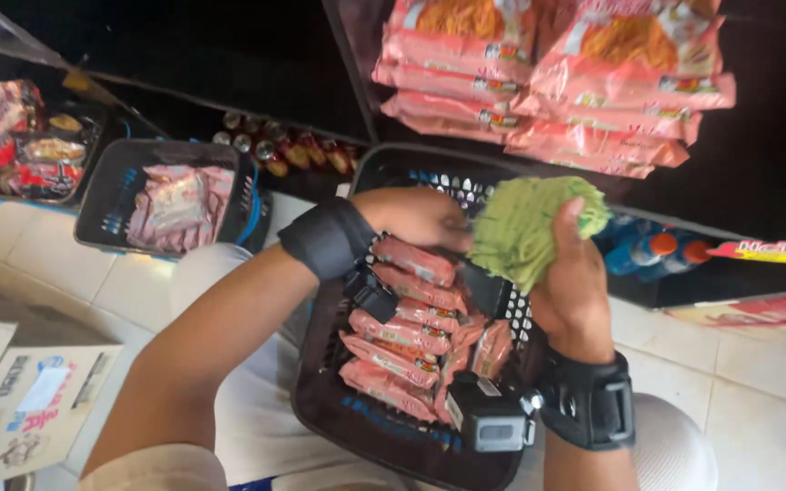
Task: The person cleans individual packets of instant noodles by picking them up from a shelf, wiping them with a cloth, then returning them to the shelf. The person holds each packet with one hand while wiping it with the cloth in the other hand, flipping the packet to wipe all sides.
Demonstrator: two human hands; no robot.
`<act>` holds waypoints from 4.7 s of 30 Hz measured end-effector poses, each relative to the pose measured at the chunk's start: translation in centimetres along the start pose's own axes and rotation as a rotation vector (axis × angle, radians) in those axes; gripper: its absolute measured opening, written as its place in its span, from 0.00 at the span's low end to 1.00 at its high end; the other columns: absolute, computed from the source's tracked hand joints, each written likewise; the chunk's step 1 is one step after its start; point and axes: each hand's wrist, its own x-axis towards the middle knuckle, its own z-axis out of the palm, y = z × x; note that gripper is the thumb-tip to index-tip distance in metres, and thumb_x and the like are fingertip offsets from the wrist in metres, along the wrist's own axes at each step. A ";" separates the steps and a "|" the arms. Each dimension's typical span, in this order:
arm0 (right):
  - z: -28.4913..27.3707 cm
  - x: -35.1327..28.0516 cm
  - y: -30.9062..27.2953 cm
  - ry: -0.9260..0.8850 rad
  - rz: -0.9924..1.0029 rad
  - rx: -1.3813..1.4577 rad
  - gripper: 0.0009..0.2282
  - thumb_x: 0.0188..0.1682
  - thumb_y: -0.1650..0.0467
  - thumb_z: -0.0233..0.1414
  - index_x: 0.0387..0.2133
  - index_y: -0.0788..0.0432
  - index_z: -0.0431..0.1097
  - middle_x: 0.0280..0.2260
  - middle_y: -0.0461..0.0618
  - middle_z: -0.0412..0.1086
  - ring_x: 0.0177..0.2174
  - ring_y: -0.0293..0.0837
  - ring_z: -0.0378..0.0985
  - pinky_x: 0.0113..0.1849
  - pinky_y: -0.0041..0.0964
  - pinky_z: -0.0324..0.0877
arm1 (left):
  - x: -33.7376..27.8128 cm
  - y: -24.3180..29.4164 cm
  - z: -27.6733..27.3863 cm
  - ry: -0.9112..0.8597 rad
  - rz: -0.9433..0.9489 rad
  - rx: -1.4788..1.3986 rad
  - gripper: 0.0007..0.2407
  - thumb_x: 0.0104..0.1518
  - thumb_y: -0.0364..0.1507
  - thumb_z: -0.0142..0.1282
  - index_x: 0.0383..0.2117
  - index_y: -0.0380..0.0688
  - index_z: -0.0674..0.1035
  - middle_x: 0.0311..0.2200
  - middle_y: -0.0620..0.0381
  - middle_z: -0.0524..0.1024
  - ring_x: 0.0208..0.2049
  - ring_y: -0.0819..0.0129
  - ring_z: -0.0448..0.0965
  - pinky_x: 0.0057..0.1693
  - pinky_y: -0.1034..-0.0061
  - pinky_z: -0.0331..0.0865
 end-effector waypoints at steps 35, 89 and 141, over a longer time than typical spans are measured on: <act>5.2 -5.4 -1.1 -0.066 -1.108 -1.485 0.27 0.52 0.63 0.45 0.65 0.63 0.54 0.68 0.68 0.52 0.70 0.67 0.50 0.68 0.62 0.38 | -4.1 3.4 6.3 -0.270 0.632 -1.827 0.23 0.71 0.42 0.49 0.67 0.44 0.66 0.60 0.50 0.72 0.57 0.60 0.76 0.64 0.61 0.68; 3.0 -2.4 0.0 0.448 -0.542 -0.631 0.15 0.57 0.70 0.52 0.52 0.70 0.68 0.42 0.54 0.75 0.38 0.43 0.78 0.39 0.38 0.73 | -8.5 0.1 2.8 0.295 0.524 -1.555 0.26 0.53 0.22 0.59 0.60 0.36 0.68 0.48 0.51 0.77 0.48 0.64 0.79 0.55 0.67 0.73; 4.0 -2.0 1.1 0.305 -0.515 -0.420 0.15 0.59 0.63 0.43 0.48 0.62 0.67 0.41 0.45 0.72 0.38 0.35 0.74 0.40 0.32 0.71 | -10.5 3.0 0.5 -0.128 0.692 -1.525 0.41 0.51 0.39 0.71 0.68 0.36 0.60 0.63 0.47 0.69 0.64 0.59 0.70 0.66 0.64 0.65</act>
